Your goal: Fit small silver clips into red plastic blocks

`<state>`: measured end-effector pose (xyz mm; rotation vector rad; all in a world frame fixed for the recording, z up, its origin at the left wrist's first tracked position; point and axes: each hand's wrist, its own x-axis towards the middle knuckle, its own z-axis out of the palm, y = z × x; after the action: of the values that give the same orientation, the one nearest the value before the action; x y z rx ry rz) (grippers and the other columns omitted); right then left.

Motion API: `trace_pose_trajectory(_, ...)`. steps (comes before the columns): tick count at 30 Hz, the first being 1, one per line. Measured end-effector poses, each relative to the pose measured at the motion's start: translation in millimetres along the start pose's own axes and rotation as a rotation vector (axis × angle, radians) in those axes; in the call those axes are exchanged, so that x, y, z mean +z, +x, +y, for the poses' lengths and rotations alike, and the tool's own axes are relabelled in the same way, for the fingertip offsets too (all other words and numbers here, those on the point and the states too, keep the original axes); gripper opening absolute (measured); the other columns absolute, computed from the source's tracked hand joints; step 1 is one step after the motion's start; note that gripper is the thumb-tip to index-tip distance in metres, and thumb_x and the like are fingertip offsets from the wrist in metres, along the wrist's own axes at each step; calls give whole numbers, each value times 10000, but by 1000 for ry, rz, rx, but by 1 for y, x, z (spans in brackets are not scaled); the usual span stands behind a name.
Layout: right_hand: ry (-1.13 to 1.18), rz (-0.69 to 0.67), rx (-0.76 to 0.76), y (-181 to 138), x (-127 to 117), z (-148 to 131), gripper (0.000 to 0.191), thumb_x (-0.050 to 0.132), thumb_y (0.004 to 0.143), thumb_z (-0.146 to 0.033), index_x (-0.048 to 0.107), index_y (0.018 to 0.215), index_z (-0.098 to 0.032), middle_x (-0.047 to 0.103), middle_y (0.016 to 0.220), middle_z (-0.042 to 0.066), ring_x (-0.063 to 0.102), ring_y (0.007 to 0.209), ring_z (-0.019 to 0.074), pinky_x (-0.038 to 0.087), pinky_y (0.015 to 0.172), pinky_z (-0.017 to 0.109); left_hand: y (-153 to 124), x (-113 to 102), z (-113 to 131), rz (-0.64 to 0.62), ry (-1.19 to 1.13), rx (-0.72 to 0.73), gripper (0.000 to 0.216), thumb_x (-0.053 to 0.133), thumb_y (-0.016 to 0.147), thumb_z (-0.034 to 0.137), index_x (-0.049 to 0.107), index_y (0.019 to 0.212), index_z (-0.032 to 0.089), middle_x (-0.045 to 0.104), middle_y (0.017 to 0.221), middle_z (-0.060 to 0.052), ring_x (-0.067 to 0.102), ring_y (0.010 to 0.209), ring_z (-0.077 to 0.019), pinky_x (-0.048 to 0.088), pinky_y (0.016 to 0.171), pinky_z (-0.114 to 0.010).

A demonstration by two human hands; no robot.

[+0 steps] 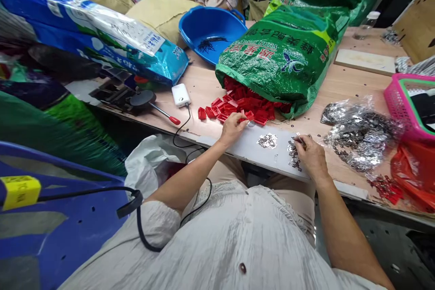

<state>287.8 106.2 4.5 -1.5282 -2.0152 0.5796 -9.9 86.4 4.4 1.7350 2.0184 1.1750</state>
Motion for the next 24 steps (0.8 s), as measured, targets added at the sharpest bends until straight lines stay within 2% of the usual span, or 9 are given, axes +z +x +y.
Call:
trace_pose_trajectory(4,94,35,6,-2,-6,-11,260,573,864,-410,709,981,-222,742,916,58,649,782,209,463,727,324,-19,-13,14,-26,-213,93,80,708,831,243,661,834,178,621,893,-27,607,840,-136,516,712,-234)
trace_pose_trajectory(6,165,0,-22,-6,-8,-22,256,586,864,-423,698,971,-219,727,885,46,618,718,182,449,675,302,-32,-17,23,-37,-266,147,155,734,812,271,663,918,182,637,933,-36,616,875,-145,526,688,-229)
trace_pose_trajectory(8,226,-58,-61,-10,-9,-34,248,595,867,-431,680,958,-217,705,839,32,573,648,155,427,619,285,-45,-20,33,-32,-282,185,306,754,795,285,635,1061,189,649,982,-44,623,869,-145,546,715,-250)
trace_pose_trajectory(10,255,-98,-97,-16,-8,-47,236,602,872,-432,661,945,-216,686,803,21,543,613,140,410,586,275,-55,-21,41,-18,-273,212,374,760,788,272,602,1116,189,655,995,-46,630,861,-145,558,748,-271)
trace_pose_trajectory(14,228,-154,-198,-24,-7,-68,199,592,896,-405,651,933,-218,690,793,24,547,611,143,415,580,279,-70,-25,53,-2,-223,280,274,721,808,215,597,1050,191,670,979,-44,646,898,-152,560,756,-273)
trace_pose_trajectory(18,206,-193,-304,-28,-7,-81,176,560,921,-374,644,963,-225,728,907,55,633,725,186,475,663,309,-80,-27,57,22,-224,370,263,675,814,142,595,1058,197,683,976,-44,659,916,-155,565,765,-287)
trace_pose_trajectory(24,160,-224,-400,-30,-4,-87,127,551,936,-330,637,946,-238,710,823,31,627,675,176,475,651,304,-89,-28,61,46,-253,454,251,657,839,146,598,1079,193,693,994,-60,662,970,-165,564,824,-322)
